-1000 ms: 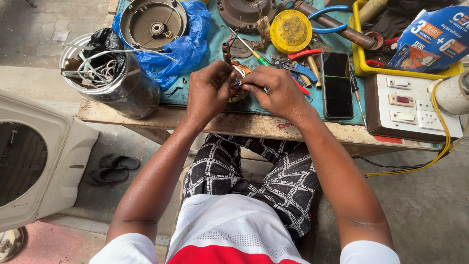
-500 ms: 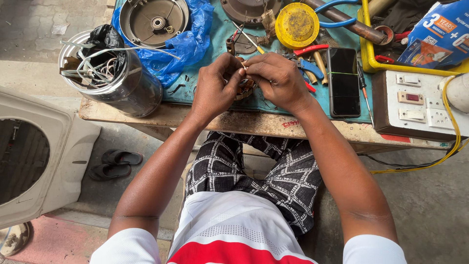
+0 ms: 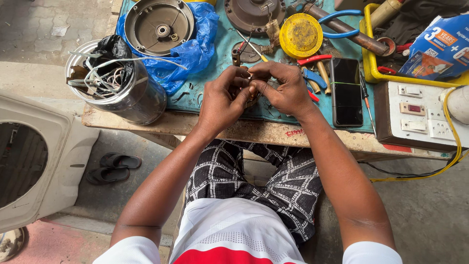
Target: The person sits at a low workbench rewiring the copper stator of a small electric motor, threading wire ends through the windings and positioning them. The person picks up red-handled pliers and uses them to grip and trim the wire ends on the stator.
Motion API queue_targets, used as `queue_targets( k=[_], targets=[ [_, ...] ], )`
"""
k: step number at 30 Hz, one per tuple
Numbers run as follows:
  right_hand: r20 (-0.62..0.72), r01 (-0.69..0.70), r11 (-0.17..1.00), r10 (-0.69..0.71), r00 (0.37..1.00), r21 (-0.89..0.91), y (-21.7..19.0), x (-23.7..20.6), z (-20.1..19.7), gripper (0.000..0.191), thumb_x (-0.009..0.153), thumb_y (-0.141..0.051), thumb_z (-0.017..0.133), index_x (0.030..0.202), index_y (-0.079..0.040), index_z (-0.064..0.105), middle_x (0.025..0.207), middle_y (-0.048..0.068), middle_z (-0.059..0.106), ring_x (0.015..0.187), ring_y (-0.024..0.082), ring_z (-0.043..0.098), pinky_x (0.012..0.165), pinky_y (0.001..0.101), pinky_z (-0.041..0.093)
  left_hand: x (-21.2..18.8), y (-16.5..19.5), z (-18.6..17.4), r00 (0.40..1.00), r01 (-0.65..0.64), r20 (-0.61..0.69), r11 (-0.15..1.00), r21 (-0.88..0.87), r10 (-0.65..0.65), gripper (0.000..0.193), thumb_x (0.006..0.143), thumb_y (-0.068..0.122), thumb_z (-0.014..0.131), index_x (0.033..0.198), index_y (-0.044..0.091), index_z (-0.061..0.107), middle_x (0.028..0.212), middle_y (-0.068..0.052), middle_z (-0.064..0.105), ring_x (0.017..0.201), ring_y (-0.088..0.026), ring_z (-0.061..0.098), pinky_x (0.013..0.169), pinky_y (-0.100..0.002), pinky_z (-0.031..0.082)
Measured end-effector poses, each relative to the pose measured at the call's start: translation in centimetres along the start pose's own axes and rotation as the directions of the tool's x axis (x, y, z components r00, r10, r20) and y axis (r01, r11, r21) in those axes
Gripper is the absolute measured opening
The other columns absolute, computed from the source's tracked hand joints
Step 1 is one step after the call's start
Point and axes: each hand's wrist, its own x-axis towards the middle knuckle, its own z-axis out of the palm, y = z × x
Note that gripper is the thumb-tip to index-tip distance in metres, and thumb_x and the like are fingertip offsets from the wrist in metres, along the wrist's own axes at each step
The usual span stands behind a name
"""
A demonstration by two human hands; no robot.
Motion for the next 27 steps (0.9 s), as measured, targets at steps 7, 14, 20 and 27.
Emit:
queue_targets(
  k=[7,14,20,27],
  targets=[
    [0.066,0.033,0.999,-0.033,0.997,0.003,-0.1,0.4,-0.3,0.015,0.091,0.003,0.075,0.105,-0.002,0.073,0.100,0.010,0.073,0.095,0.018,0.072,0.086,0.0308,0.058,0.1,-1.0,-0.3,1.000,-0.003,-0.015,0.993,0.117,0.005,0.030,0.088,-0.001,0.072,0.109,0.002,0.051,0.089,-0.009,0.073,0.077,-0.014,0.073,0.067,-0.030,0.057],
    [0.079,0.015,0.998,-0.011,0.997,-0.053,0.0,0.5,-0.3,0.015,0.092,0.003,0.076,0.106,-0.003,0.073,0.104,0.010,0.075,0.095,0.020,0.074,0.084,0.0306,0.059,0.1,-0.4,-0.5,1.000,0.024,0.005,0.996,0.088,-0.025,0.026,0.087,0.000,0.071,0.105,0.002,0.052,0.086,-0.008,0.073,0.070,-0.013,0.069,0.062,-0.029,0.054],
    [0.087,0.094,0.987,-0.083,0.993,-0.134,-1.1,0.6,-0.1,0.021,0.085,0.009,0.070,0.104,0.000,0.070,0.102,0.014,0.073,0.094,0.026,0.073,0.082,0.0340,0.059,-0.5,1.3,-0.3,0.986,-0.141,-0.041,0.941,0.307,0.160,0.028,0.088,0.015,0.080,0.108,0.006,0.062,0.083,-0.012,0.070,0.066,-0.025,0.068,0.059,-0.037,0.051],
    [0.060,0.108,0.973,-0.098,0.993,-0.202,-2.3,0.2,0.1,0.027,0.086,0.010,0.067,0.111,-0.001,0.067,0.097,0.013,0.071,0.089,0.029,0.073,0.077,0.0361,0.058,-0.4,0.6,0.2,0.936,-0.284,-0.082,0.872,0.400,0.342,0.011,0.095,0.012,0.076,0.099,0.007,0.066,0.090,-0.011,0.070,0.079,-0.032,0.070,0.068,-0.041,0.052]
  ],
)
